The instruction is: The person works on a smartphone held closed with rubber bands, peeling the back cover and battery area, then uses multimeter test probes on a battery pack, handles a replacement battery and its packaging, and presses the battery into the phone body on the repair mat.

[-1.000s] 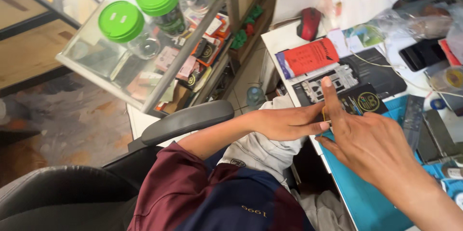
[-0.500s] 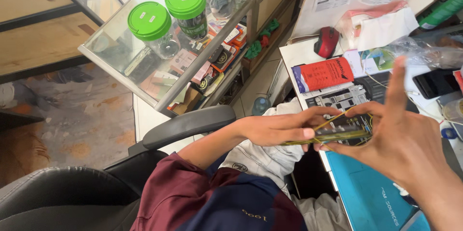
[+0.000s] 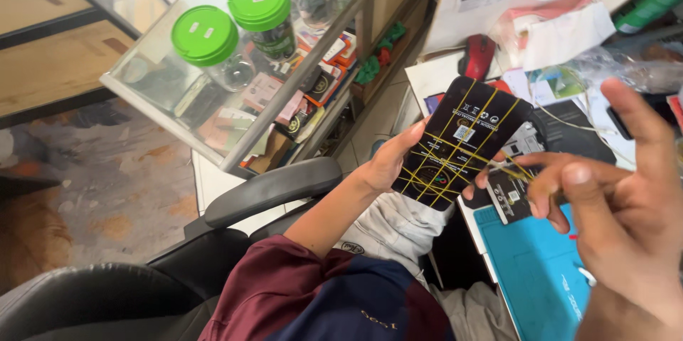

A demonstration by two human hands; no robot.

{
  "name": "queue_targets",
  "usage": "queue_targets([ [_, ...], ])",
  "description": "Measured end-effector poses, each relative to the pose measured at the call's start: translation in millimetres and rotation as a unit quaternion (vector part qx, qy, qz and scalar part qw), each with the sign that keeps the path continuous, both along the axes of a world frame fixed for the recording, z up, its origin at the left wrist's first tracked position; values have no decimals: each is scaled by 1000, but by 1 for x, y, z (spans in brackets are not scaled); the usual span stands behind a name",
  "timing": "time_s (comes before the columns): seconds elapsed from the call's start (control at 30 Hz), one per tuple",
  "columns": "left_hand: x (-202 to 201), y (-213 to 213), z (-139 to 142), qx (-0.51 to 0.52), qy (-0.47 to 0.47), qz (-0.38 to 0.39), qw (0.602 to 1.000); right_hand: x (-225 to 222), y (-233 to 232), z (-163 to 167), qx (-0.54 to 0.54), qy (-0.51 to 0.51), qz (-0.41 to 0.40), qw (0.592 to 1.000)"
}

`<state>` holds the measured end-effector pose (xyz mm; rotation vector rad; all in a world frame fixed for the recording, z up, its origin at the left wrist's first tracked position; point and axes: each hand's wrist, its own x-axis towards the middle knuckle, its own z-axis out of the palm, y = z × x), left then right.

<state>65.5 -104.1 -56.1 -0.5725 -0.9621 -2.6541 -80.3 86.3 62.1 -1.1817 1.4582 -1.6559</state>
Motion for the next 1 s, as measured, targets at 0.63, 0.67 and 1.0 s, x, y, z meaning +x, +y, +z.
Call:
queue_targets([
  [0.63,0,57,7,17,14,85,996,34,-3,-105,-427,-433,-103,787],
  [0.67,2,58,7,-7,7,87,996,31,-1,-110,-412,-369,-137,822],
  [1.0,-1,18,-9,-303,3,-31,952,4,39,-89,-149,128,-131,972],
])
